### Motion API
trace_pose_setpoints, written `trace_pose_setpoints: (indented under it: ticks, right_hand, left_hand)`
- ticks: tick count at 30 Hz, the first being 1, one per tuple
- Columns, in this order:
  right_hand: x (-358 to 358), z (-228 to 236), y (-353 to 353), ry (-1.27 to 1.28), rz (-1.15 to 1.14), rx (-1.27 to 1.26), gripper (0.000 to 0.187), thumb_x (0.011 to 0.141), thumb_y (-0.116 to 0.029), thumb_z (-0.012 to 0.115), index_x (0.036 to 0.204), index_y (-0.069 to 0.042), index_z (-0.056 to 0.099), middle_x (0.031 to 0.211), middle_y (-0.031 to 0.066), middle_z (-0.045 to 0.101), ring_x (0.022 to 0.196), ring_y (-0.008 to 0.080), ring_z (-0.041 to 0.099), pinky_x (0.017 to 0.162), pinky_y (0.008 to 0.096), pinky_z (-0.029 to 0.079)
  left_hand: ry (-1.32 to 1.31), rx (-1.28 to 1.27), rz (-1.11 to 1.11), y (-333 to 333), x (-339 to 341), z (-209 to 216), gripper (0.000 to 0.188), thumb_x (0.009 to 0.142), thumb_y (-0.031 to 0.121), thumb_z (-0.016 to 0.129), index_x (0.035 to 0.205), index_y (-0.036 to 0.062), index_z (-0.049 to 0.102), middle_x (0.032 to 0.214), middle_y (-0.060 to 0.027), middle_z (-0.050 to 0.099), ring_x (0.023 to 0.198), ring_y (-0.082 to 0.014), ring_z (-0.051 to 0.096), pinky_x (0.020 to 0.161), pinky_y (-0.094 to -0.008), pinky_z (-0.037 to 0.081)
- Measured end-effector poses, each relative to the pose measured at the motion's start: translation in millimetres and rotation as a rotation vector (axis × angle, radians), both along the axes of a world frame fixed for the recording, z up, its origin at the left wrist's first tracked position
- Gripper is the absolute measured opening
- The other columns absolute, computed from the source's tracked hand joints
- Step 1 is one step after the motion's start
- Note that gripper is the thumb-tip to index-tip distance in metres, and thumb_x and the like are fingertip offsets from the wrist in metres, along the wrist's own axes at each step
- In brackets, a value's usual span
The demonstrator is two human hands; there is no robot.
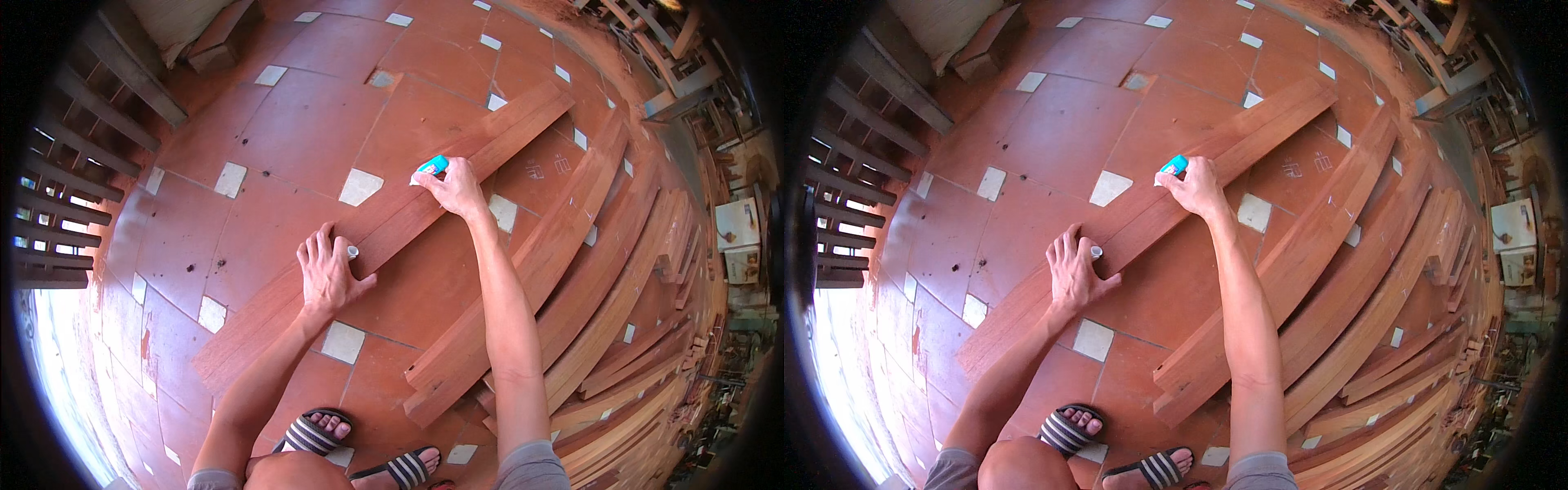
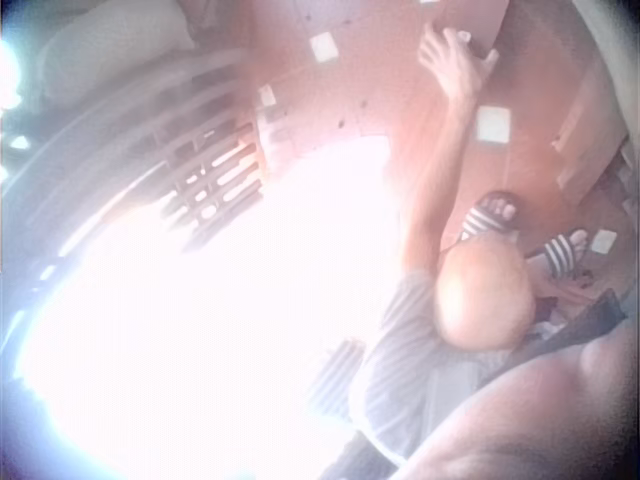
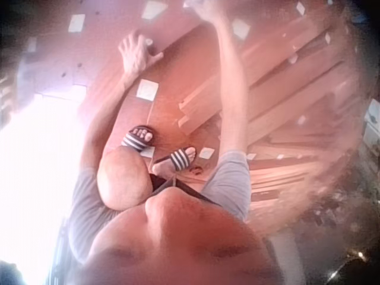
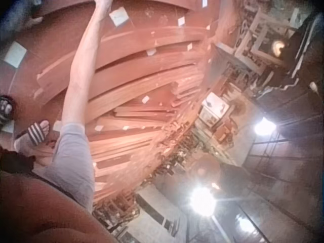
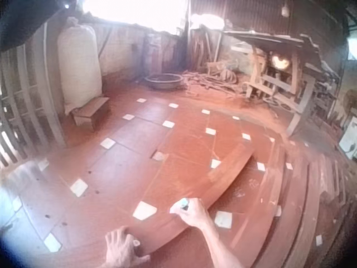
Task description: The person sits on the floor and uses a marker to label several long wooden planks laid out in rows. They pick up each plank, write on it, and place it back down, repeating the process across multiple pieces.
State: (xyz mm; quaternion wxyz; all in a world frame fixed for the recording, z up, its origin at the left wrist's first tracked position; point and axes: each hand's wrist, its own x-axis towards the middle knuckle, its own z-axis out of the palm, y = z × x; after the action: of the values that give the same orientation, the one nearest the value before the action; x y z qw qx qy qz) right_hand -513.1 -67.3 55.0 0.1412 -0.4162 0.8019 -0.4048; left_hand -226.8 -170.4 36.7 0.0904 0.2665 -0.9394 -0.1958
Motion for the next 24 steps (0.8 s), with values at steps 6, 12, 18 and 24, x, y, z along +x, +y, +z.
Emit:
trace_pose_setpoints:
  ticks: [6, 12, 18, 24]
  right_hand:
    - [6.9, 4.0, -7.3, -0.012, -0.006, 0.007, 0.028, 0.085, -0.030, 0.083, 0.080, -0.003, 0.078, 0.069, 0.0161, 0.071, 0.064, 0.0298, 0.071, 0.064, 0.0415, 0.054]
    - [4.2, 0.4, -6.2, 0.053, 0.001, 0.007, 0.028, 0.084, -0.029, 0.083, 0.080, -0.002, 0.077, 0.070, 0.0181, 0.071, 0.065, 0.0326, 0.071, 0.065, 0.0422, 0.055]
    - [4.8, -3.6, -5.8, 0.045, -0.006, -0.052, 0.030, 0.084, -0.030, 0.084, 0.078, -0.001, 0.076, 0.068, 0.0188, 0.070, 0.065, 0.0350, 0.070, 0.065, 0.0438, 0.055]
    - [6.2, -0.5, -5.1, 0.054, -0.008, -0.047, 0.031, 0.085, -0.029, 0.083, 0.078, 0.000, 0.075, 0.069, 0.0195, 0.070, 0.065, 0.0360, 0.071, 0.064, 0.0443, 0.054]
  left_hand:
    - [-0.002, 0.016, 0.002, 0.7, 0.3, 2.3, 0.067, 0.063, 0.041, 0.089, 0.106, -0.0007, 0.060, 0.146, -0.0247, 0.045, 0.135, -0.0425, 0.041, 0.113, -0.0564, 0.030]
    - [-0.011, 0.006, -0.006, -0.2, -0.4, 3.0, 0.067, 0.063, 0.040, 0.088, 0.107, -0.0012, 0.060, 0.146, -0.0243, 0.045, 0.135, -0.0424, 0.041, 0.114, -0.0563, 0.030]
    - [-0.008, 0.003, -0.006, 0.0, -0.9, 3.0, 0.066, 0.064, 0.040, 0.087, 0.108, -0.0017, 0.060, 0.146, -0.0242, 0.044, 0.135, -0.0422, 0.041, 0.114, -0.0559, 0.029]
    - [-0.010, -0.001, -0.008, -0.1, -1.1, 1.6, 0.068, 0.063, 0.040, 0.088, 0.109, -0.0013, 0.060, 0.147, -0.0238, 0.044, 0.135, -0.0422, 0.041, 0.114, -0.0563, 0.030]
